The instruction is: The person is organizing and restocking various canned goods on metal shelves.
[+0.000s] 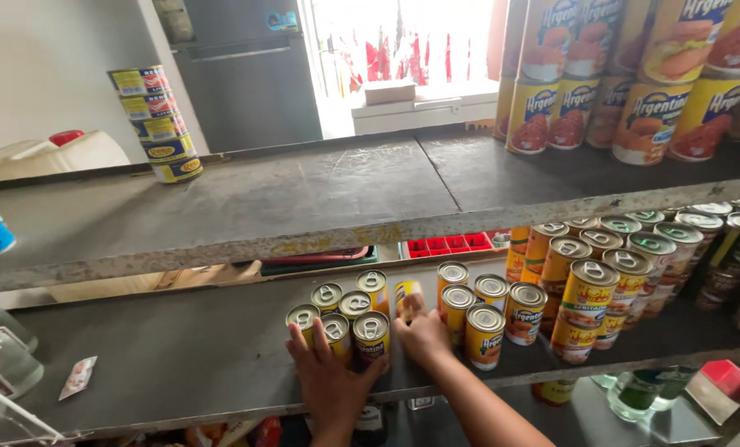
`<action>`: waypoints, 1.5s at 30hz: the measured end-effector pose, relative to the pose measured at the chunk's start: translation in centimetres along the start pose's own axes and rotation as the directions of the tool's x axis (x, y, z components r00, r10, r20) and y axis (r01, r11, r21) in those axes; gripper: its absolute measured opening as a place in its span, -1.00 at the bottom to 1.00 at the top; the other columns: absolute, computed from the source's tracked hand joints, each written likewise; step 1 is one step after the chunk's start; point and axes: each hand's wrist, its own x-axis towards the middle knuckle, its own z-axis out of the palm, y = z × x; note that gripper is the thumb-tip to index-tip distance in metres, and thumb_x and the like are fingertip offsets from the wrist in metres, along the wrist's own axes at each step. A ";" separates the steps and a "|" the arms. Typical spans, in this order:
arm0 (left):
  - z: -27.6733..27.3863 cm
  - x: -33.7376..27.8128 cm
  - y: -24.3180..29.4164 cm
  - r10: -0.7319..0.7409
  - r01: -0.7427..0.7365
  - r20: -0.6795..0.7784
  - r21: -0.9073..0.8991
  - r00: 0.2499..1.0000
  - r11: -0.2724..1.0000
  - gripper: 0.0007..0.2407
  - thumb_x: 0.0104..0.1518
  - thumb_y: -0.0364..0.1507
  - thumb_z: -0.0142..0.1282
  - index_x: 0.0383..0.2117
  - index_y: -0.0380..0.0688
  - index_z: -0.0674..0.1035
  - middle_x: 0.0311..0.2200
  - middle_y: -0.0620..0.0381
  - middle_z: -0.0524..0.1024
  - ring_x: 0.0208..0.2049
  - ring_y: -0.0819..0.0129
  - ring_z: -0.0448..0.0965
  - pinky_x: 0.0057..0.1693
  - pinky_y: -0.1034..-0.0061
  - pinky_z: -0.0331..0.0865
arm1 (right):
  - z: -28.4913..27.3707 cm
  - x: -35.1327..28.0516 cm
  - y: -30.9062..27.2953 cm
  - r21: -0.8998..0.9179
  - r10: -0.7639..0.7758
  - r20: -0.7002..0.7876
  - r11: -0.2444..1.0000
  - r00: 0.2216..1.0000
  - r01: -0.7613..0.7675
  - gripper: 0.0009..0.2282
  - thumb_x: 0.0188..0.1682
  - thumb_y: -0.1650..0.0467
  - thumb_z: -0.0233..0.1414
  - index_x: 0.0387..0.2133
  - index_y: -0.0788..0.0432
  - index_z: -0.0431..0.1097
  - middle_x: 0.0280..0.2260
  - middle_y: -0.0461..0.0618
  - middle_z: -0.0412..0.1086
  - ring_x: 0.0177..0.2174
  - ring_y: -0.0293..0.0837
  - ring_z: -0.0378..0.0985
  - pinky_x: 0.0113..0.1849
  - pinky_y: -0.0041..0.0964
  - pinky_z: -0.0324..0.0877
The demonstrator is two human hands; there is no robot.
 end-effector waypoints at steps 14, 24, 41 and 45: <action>0.2 -0.4 0.1 0.082 -0.082 -0.122 0.006 0.989 0.997 0.14 -0.49 0.11 0.46 0.33 -0.10 0.07 0.35 -0.39 -0.12 0.31 -0.53 -0.02 0.23 -0.26 0.15 | -6.6 -3.2 -0.1 0.584 0.112 0.620 0.594 0.776 -0.553 -0.21 -0.20 0.30 0.02 0.40 -0.25 -0.14 -0.40 0.07 0.33 -0.64 -0.13 0.28 -0.65 -0.33 0.15; 0.8 -0.4 -0.3 0.103 -0.103 -0.160 0.009 0.982 0.995 0.11 -0.46 0.10 0.44 0.30 -0.08 0.06 0.36 -0.37 -0.12 0.31 -0.55 -0.03 0.21 -0.28 0.17 | -4.9 -4.1 1.5 0.826 -0.237 0.486 0.439 0.841 -0.354 0.08 -0.34 0.58 0.11 0.41 -0.26 -0.49 -0.12 0.15 0.45 -0.26 -0.09 0.50 -0.22 -0.28 0.43; 0.1 -0.6 -0.7 0.134 -0.139 -0.112 -0.036 0.985 0.990 0.12 -0.43 0.13 0.41 0.33 -0.17 0.06 0.37 -0.40 -0.13 0.33 -0.54 -0.06 0.27 -0.23 0.12 | -3.1 -7.5 0.4 0.448 -0.324 -0.104 0.829 0.940 0.335 -0.09 -0.26 0.30 0.34 0.33 0.27 -0.08 0.10 0.23 0.38 0.09 -0.03 0.49 0.05 -0.22 0.40; -0.3 -0.7 -0.4 0.202 -0.208 -0.170 -0.020 0.964 0.978 0.09 -0.39 0.11 0.40 0.29 -0.28 0.12 0.33 -0.47 -0.05 0.32 -0.53 0.02 0.24 -0.23 0.11 | -3.3 -8.3 1.7 0.170 -0.489 -0.370 0.801 0.790 0.575 -0.19 -0.23 0.46 0.28 0.29 0.37 -0.06 0.29 0.48 0.08 0.25 0.27 0.15 0.14 -0.05 0.21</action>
